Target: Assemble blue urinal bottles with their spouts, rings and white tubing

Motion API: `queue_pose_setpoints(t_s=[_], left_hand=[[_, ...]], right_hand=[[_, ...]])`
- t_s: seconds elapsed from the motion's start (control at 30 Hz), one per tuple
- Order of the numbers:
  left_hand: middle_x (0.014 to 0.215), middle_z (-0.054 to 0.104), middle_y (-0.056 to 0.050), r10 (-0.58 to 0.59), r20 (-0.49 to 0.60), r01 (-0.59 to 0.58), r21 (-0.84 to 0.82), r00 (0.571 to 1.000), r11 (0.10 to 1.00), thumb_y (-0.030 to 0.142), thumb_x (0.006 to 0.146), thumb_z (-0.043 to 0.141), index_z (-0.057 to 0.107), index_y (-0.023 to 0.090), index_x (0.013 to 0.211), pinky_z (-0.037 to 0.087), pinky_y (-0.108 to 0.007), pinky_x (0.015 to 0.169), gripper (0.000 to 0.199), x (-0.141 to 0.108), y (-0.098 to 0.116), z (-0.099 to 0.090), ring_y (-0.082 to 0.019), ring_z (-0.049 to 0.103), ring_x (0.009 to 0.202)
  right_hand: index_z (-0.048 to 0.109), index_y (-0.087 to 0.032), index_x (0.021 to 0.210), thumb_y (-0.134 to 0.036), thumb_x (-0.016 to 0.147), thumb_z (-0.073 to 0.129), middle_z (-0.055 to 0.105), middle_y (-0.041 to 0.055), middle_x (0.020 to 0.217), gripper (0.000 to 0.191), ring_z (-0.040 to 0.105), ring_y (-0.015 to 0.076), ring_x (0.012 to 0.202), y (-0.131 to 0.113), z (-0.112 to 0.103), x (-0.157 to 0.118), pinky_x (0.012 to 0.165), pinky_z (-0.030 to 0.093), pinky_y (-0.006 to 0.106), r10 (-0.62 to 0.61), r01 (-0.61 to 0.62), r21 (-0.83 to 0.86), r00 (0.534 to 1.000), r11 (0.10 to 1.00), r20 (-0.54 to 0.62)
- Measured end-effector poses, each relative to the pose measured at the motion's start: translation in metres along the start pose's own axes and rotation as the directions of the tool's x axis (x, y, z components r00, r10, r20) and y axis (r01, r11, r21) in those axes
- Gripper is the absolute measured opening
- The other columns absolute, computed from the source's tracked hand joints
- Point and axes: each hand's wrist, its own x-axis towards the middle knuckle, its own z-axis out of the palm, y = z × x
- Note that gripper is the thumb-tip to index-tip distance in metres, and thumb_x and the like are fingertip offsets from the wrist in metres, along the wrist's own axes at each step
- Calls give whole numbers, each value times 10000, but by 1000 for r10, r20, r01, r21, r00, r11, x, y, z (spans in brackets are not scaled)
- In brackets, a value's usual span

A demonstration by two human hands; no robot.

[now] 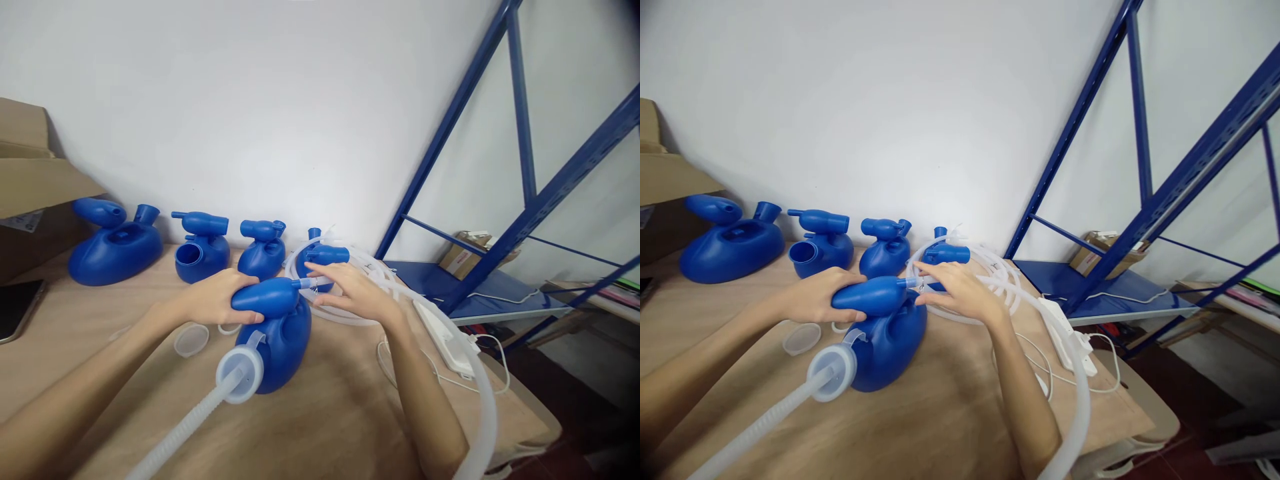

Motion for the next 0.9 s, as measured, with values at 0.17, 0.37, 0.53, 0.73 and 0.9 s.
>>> queue_pose_setpoints(t_s=[0.17,0.37,0.53,0.73,0.9], left_hand=[[799,689,-21,-22,23,21,24,1000,999,611,879,672,651,187,884,383,-314,654,425,-1,2,0,-197,605,725],[816,681,-41,-38,24,37,21,999,999,651,873,669,643,183,879,375,-319,645,469,-2,4,0,-206,597,732],[807,673,-40,-26,33,24,58,999,998,720,865,644,611,191,852,372,-321,642,530,0,-1,1,-208,595,723],[776,664,-5,-26,0,26,32,1000,999,605,861,687,607,196,824,351,-302,635,419,-1,3,0,-174,565,696],[730,640,5,-18,-7,18,24,1000,1000,641,846,686,604,201,793,342,-297,611,452,-1,4,0,-166,552,659]], right_hand=[[707,-233,1305,-437,976,731,790,84,1230,387,748,243,1088,4,-9,-7,769,603,310,137,-130,236,991,963,-11],[786,-195,1081,-377,930,795,813,68,1055,236,758,214,973,3,11,5,611,568,237,113,-61,352,985,934,-131],[818,-236,1112,-320,986,728,814,92,1142,176,769,229,1046,8,23,7,875,655,377,-61,166,360,957,918,-285],[809,-271,1211,-358,936,793,802,73,1245,289,751,257,1167,15,19,6,954,639,381,-18,88,368,981,926,-191],[681,-276,1431,-381,950,775,780,70,1307,501,752,255,1153,15,10,4,822,636,322,49,-32,311,998,950,-46]])
